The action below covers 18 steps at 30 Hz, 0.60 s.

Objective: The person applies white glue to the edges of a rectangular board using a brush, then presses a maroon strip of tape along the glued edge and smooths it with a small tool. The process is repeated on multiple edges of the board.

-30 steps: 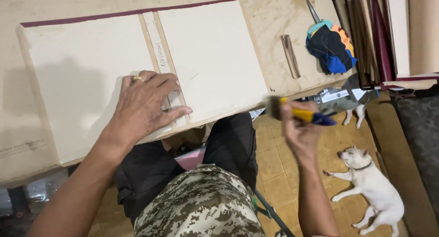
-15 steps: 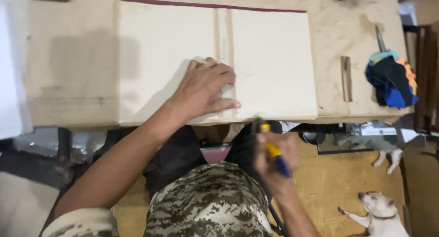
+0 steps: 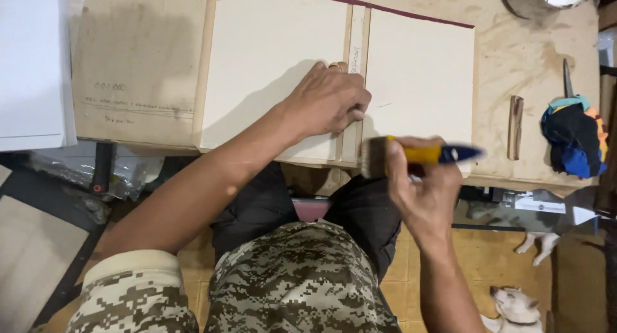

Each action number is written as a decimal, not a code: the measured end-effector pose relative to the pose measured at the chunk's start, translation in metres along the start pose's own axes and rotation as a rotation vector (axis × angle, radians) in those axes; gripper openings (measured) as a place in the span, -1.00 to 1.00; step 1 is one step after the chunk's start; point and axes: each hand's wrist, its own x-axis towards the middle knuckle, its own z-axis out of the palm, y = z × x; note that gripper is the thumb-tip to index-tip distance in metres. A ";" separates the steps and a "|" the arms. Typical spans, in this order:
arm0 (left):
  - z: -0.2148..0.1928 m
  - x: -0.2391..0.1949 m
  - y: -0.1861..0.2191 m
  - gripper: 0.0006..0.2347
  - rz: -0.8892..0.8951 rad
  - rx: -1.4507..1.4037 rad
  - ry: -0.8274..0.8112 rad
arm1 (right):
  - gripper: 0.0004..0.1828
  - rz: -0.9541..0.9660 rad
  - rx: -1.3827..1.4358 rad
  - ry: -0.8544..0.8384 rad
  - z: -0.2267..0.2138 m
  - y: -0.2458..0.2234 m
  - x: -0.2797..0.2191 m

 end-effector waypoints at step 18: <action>-0.004 0.001 -0.009 -0.90 -0.037 -0.052 -0.063 | -0.74 -0.078 -0.107 -0.239 0.022 -0.025 -0.025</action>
